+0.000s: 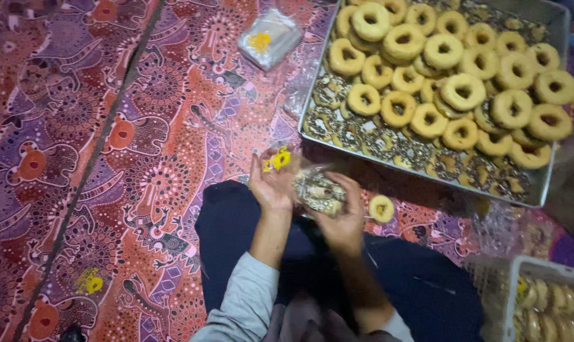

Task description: The person sits on the floor and packages donuts one by one into small plastic bags. They pick donuts from a metal tray, place them into bags, and then transfer the sealed bags into a white plastic crate.

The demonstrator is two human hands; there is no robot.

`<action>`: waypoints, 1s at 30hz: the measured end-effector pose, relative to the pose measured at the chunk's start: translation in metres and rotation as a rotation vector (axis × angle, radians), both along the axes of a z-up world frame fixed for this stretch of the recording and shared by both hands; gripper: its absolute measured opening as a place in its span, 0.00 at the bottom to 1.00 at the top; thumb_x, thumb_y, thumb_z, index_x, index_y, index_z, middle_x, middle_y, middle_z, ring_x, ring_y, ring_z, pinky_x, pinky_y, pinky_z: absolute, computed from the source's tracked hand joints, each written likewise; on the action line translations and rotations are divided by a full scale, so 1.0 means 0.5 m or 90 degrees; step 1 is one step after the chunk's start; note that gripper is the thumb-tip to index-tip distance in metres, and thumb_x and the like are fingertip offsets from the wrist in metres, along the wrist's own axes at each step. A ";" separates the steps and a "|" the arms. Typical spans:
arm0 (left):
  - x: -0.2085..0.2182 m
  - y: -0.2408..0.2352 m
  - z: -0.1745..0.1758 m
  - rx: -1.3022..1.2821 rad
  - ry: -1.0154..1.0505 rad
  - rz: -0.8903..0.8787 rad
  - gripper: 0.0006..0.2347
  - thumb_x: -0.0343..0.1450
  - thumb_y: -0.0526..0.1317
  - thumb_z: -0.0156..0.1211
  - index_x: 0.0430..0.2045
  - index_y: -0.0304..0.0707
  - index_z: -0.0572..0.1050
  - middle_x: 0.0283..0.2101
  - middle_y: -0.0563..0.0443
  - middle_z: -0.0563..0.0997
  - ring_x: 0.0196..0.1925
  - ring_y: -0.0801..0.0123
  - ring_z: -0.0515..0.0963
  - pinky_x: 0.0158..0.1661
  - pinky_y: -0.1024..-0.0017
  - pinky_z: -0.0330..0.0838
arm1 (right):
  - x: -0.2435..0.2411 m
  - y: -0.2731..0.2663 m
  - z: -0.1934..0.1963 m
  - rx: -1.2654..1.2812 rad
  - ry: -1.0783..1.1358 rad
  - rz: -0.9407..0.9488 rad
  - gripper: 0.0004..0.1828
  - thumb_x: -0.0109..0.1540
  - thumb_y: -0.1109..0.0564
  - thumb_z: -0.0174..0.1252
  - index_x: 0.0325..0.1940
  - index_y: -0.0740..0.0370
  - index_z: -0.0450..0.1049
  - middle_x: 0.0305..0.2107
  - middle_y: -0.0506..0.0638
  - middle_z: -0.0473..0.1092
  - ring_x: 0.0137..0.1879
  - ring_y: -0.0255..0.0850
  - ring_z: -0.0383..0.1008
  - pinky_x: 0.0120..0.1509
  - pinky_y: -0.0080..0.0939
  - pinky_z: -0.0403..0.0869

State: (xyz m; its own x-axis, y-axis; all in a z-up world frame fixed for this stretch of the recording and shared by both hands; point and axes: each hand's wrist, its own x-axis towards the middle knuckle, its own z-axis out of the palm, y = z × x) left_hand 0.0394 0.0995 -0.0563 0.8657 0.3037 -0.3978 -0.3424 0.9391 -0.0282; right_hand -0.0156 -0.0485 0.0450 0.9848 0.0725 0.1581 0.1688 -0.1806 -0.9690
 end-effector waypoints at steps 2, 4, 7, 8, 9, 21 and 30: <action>-0.019 -0.021 0.020 0.077 -0.037 0.009 0.18 0.78 0.51 0.51 0.43 0.31 0.73 0.47 0.37 0.78 0.54 0.42 0.77 0.59 0.39 0.71 | -0.010 0.012 -0.005 -0.213 -0.115 -0.007 0.37 0.48 0.63 0.71 0.62 0.63 0.71 0.58 0.61 0.70 0.68 0.52 0.69 0.73 0.51 0.68; -0.022 -0.027 0.039 0.155 -0.110 0.008 0.21 0.81 0.53 0.50 0.51 0.27 0.71 0.50 0.36 0.77 0.55 0.45 0.77 0.60 0.42 0.71 | -0.004 0.022 -0.006 -0.198 -0.098 0.034 0.39 0.49 0.63 0.69 0.65 0.66 0.68 0.60 0.64 0.67 0.69 0.55 0.66 0.72 0.51 0.66; -0.049 -0.058 0.067 0.180 -0.114 -0.029 0.26 0.77 0.57 0.47 0.64 0.39 0.65 0.53 0.38 0.76 0.52 0.50 0.76 0.58 0.51 0.72 | -0.010 0.014 -0.004 -0.185 -0.114 0.079 0.41 0.51 0.62 0.72 0.67 0.67 0.67 0.62 0.65 0.66 0.70 0.57 0.65 0.72 0.53 0.64; -0.058 -0.082 0.079 0.211 -0.071 -0.085 0.26 0.77 0.54 0.49 0.65 0.37 0.62 0.55 0.40 0.75 0.55 0.53 0.76 0.59 0.54 0.72 | -0.009 0.008 -0.003 -0.128 -0.095 0.049 0.39 0.54 0.62 0.70 0.68 0.66 0.65 0.63 0.63 0.66 0.71 0.56 0.66 0.72 0.52 0.66; -0.075 -0.117 0.093 0.243 -0.028 -0.141 0.27 0.76 0.52 0.50 0.67 0.34 0.60 0.57 0.43 0.75 0.57 0.56 0.76 0.59 0.57 0.72 | -0.008 0.003 -0.002 -0.070 -0.075 0.018 0.37 0.56 0.62 0.68 0.69 0.65 0.64 0.64 0.62 0.67 0.71 0.55 0.68 0.73 0.50 0.67; -0.238 -0.081 0.192 1.450 -0.088 0.046 0.11 0.69 0.31 0.67 0.43 0.42 0.75 0.46 0.50 0.80 0.54 0.57 0.78 0.60 0.57 0.69 | -0.002 -0.029 -0.016 -0.145 -0.180 0.069 0.33 0.59 0.66 0.59 0.71 0.64 0.68 0.64 0.63 0.69 0.70 0.55 0.71 0.74 0.49 0.68; -0.335 0.035 0.193 1.401 0.026 0.053 0.04 0.71 0.30 0.63 0.38 0.34 0.81 0.45 0.47 0.86 0.51 0.57 0.87 0.60 0.60 0.77 | -0.084 -0.002 0.020 -0.099 0.056 0.281 0.17 0.63 0.62 0.61 0.56 0.63 0.75 0.47 0.57 0.78 0.50 0.44 0.82 0.52 0.38 0.77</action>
